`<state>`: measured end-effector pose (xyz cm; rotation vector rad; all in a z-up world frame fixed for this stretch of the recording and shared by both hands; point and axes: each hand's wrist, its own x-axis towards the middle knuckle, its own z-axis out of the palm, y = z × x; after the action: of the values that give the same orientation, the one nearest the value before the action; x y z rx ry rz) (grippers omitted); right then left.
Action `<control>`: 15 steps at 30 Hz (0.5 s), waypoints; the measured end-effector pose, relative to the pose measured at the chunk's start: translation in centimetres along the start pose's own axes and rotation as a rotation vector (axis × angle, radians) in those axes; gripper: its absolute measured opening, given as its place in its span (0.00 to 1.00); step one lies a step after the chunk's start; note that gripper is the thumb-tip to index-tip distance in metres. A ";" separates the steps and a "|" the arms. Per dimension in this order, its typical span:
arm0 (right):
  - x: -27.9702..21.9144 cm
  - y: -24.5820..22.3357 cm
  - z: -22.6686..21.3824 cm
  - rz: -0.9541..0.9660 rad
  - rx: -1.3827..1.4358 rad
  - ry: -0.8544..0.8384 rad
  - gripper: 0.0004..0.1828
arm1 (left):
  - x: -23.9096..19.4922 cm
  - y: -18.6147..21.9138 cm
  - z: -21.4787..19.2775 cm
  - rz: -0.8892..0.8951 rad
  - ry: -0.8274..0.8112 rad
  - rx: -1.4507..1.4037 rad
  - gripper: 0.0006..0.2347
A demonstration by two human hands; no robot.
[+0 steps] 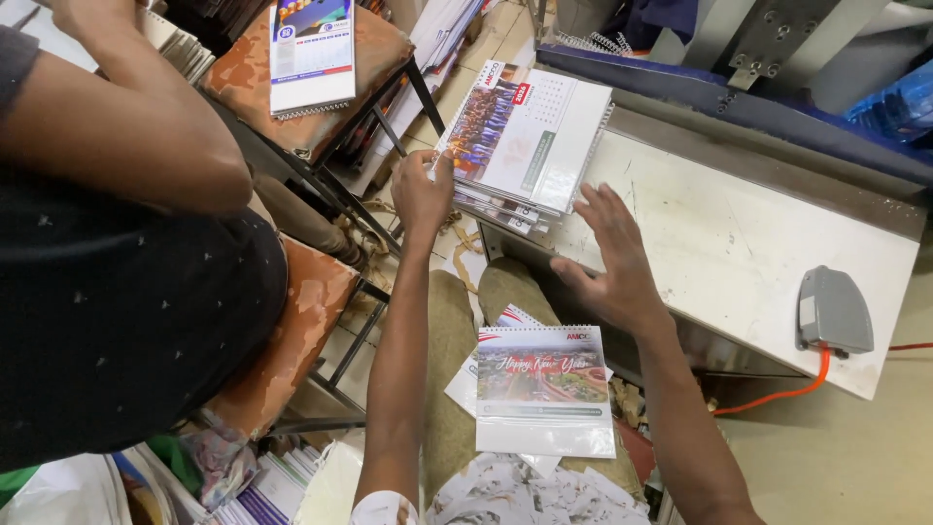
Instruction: Using a spiral binding machine to assemble and crimp printed calendars.
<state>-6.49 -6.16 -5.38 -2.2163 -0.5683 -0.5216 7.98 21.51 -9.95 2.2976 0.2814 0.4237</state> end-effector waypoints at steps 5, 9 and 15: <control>3.3 0.3 2.8 0.088 0.011 -0.159 0.43 | 0.5 -0.2 -0.3 -0.021 0.040 0.011 0.15; 3.4 1.2 3.3 0.062 -0.028 -0.176 0.36 | 0.7 1.2 -0.9 -0.050 0.049 -0.081 0.15; 3.1 1.9 2.0 0.048 0.107 -0.095 0.30 | -2.9 11.3 -4.5 0.060 -0.059 -0.837 0.16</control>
<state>-2.50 -5.05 -6.07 -2.1562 -0.5777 -0.3543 4.41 15.86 0.60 1.4941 -0.0084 0.4029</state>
